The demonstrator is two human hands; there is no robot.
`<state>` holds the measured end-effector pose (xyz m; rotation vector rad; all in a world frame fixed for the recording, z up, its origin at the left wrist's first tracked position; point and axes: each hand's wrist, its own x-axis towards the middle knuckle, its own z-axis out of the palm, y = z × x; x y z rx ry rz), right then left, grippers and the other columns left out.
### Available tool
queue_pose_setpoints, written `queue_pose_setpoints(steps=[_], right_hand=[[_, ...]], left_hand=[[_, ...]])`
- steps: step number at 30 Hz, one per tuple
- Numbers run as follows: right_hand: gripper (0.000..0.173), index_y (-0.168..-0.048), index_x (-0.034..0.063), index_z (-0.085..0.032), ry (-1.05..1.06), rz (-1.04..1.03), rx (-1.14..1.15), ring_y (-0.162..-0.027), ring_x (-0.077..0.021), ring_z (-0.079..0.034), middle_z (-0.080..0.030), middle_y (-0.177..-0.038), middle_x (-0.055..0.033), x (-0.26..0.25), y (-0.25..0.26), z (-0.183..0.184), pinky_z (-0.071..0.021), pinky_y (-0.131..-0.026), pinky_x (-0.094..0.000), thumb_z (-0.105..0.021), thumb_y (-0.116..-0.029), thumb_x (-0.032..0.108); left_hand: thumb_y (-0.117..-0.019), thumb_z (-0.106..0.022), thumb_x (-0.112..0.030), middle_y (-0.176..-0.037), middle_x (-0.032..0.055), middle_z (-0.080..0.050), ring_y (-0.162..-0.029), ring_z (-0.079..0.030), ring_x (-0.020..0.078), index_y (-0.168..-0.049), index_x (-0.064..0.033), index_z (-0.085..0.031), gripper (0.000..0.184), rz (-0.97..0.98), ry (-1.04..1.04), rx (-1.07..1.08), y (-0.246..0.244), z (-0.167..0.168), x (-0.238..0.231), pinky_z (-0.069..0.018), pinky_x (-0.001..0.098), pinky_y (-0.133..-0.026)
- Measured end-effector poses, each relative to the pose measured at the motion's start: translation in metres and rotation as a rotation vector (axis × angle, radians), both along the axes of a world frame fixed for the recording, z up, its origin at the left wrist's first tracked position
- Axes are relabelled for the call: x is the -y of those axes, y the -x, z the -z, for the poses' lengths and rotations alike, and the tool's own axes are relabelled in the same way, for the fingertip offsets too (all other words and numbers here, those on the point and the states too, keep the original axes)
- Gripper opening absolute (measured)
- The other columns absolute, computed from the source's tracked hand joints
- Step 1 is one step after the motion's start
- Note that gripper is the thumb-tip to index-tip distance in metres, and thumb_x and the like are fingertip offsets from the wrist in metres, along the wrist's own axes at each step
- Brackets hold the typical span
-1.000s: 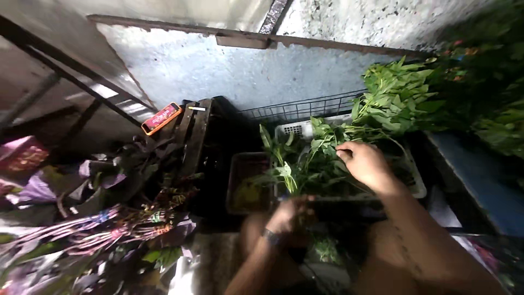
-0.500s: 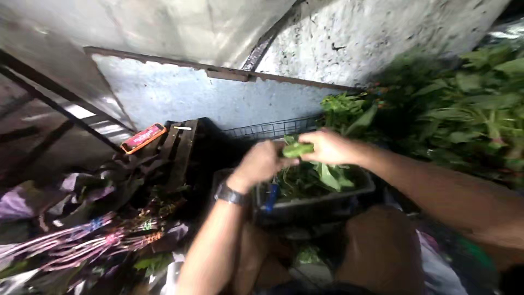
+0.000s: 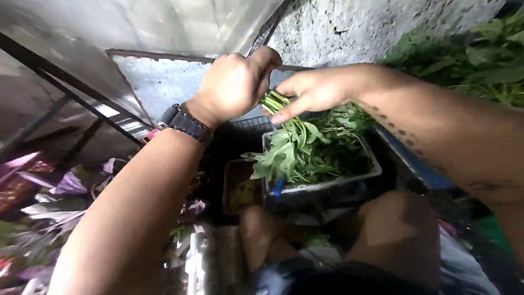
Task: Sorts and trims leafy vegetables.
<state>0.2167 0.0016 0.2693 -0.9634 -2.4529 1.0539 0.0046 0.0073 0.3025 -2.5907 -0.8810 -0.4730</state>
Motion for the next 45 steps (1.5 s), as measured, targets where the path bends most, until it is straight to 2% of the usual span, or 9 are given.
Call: queue_pose_setpoints(steps=[5, 9, 12, 17, 21, 25, 32, 36, 45], right_hand=[[0.019, -0.103, 0.0067, -0.052, 0.226, 0.039, -0.379, -0.047, -0.0065, -0.044, -0.044, -0.065, 0.0016, 0.016, 0.033, 0.015, -0.0453, -0.047, -0.0224, -0.05, -0.1095, 0.024], [0.037, -0.123, 0.0098, -0.055, 0.096, 0.243, -0.224, -0.05, -0.0116, -0.042, -0.047, -0.072, -0.0014, 0.014, 0.015, 0.054, -0.0399, -0.046, -0.0285, -0.044, -0.1097, 0.043], [0.041, -0.122, 0.0118, -0.054, 0.14, 0.532, -0.375, -0.047, -0.0105, -0.039, -0.043, -0.069, 0.0016, 0.01, -0.014, 0.108, -0.0392, -0.043, -0.0281, -0.037, -0.1107, 0.047], [0.052, -0.128, 0.0001, -0.054, 0.011, 0.989, -0.222, -0.076, -0.0332, -0.064, -0.061, -0.087, -0.0178, 0.076, -0.011, 0.215, -0.0556, -0.071, -0.0556, -0.032, -0.1115, 0.044], [0.051, -0.137, -0.0034, -0.052, 0.199, 1.019, -0.009, -0.105, -0.037, -0.069, -0.068, -0.113, -0.0238, 0.098, 0.01, 0.311, -0.0546, -0.094, -0.0525, -0.037, -0.1118, 0.038], [0.051, -0.146, 0.0036, -0.045, 0.376, 0.929, 0.243, -0.111, -0.0401, -0.068, -0.067, -0.121, -0.0237, 0.089, 0.012, 0.36, -0.0548, -0.094, -0.0572, -0.035, -0.1117, 0.04], [0.05, -0.134, -0.0027, -0.053, 0.379, 0.909, 0.314, -0.11, -0.0426, -0.068, -0.067, -0.116, -0.0274, 0.09, -0.024, 0.3, -0.0533, -0.093, -0.0583, -0.036, -0.1121, 0.039], [0.052, -0.146, 0.0024, -0.046, 0.427, 0.838, 0.324, -0.116, -0.0424, -0.066, -0.066, -0.124, -0.0262, 0.084, -0.019, 0.339, -0.0514, -0.098, -0.0591, -0.035, -0.112, 0.04], [0.051, -0.152, 0.0109, -0.044, 0.495, 0.746, 0.411, -0.119, -0.0414, -0.065, -0.067, -0.127, -0.0226, 0.078, -0.008, 0.36, -0.051, -0.098, -0.0593, -0.03, -0.1126, 0.041]], left_hand=[[-0.1096, -0.04, -0.029, -0.073, 0.0169, -0.066, -0.063, -0.066, 0.0388, -0.134, -0.0092, -0.06, 0.037, 0.006, -0.115, 0.015, 0.002, 0.003, 0.003, -0.0502, 0.0575, -0.057], [-0.1065, -0.043, -0.049, -0.126, 0.0177, -0.065, -0.118, -0.062, 0.0312, -0.151, -0.0077, -0.047, 0.061, -0.127, 0.076, 0.391, 0.007, 0.027, -0.019, -0.0461, 0.051, -0.107], [-0.1057, -0.05, -0.042, -0.121, 0.0166, -0.066, -0.109, -0.066, 0.0254, -0.149, -0.0019, -0.043, 0.059, -0.443, 0.31, 0.707, 0.005, 0.097, -0.027, -0.0533, 0.0455, -0.098], [-0.0935, -0.068, -0.035, -0.112, 0.0247, -0.07, -0.103, -0.068, 0.0448, -0.125, -0.0029, -0.063, 0.046, -0.825, 0.962, 0.026, -0.022, 0.308, 0.012, -0.0537, 0.0677, -0.082], [-0.0981, -0.059, -0.018, -0.13, 0.0279, -0.063, -0.123, -0.06, 0.0465, -0.146, 0.0004, -0.046, 0.053, -0.935, 0.969, -0.132, -0.029, 0.379, 0.011, -0.0479, 0.0649, -0.099], [-0.0985, -0.061, -0.018, -0.123, 0.0275, -0.065, -0.115, -0.062, 0.0472, -0.127, 0.0051, -0.061, 0.037, -0.902, 0.921, -0.329, -0.038, 0.34, 0.01, -0.0459, 0.0702, -0.093], [-0.0927, -0.067, -0.03, -0.089, 0.0213, -0.067, -0.087, -0.066, 0.0427, -0.087, -0.003, -0.067, 0.028, -0.956, 0.829, -0.641, -0.007, 0.126, 0.013, -0.0486, 0.0681, -0.068], [-0.1001, -0.059, -0.051, -0.09, 0.0131, -0.068, -0.083, -0.067, 0.0379, -0.114, -0.0188, -0.066, 0.036, -0.923, 0.655, -0.653, 0.029, 0.059, 0.046, -0.0521, 0.064, -0.067], [-0.1093, -0.041, -0.043, -0.115, 0.025, -0.066, -0.109, -0.066, 0.0442, -0.14, -0.0051, -0.049, 0.049, -0.855, 1.094, -0.496, 0.0, 0.233, 0.098, -0.0527, 0.0625, -0.089]])
